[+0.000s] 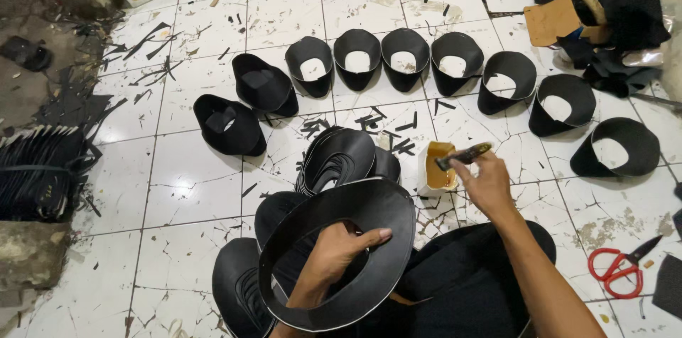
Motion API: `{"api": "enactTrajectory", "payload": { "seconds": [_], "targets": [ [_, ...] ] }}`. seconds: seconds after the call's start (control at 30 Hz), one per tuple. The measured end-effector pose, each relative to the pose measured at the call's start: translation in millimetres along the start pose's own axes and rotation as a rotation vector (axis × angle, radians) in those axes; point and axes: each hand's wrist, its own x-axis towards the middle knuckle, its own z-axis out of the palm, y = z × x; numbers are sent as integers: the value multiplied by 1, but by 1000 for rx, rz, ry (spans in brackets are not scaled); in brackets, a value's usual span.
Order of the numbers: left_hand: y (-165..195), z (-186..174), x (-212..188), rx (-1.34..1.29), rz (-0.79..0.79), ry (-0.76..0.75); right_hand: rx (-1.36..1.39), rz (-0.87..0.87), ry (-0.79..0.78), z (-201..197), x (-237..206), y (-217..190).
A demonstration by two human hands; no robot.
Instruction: The person sits on the workshop floor and uses a brush to apply glue from a small container along the edges of black shoe upper components, then places each treated piece in a row on the floor with the others.
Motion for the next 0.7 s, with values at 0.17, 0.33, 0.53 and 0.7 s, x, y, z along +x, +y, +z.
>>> {"api": "enactTrajectory", "payload": {
  "seconds": [0.17,0.33,0.53,0.7],
  "targets": [
    [-28,2,12,-355,-90,18,-480,-103,-55,43,13,44],
    [-47,-8,25,-527,-106,-7,-459,-167,-72,39,5,43],
    [-48,-8,29,-555,-113,-61,-513,18,-319,-3,-5,-4],
    [-47,5,26,-452,-118,-62,354,-177,-76,-35,-33,-55]
  ]
}}
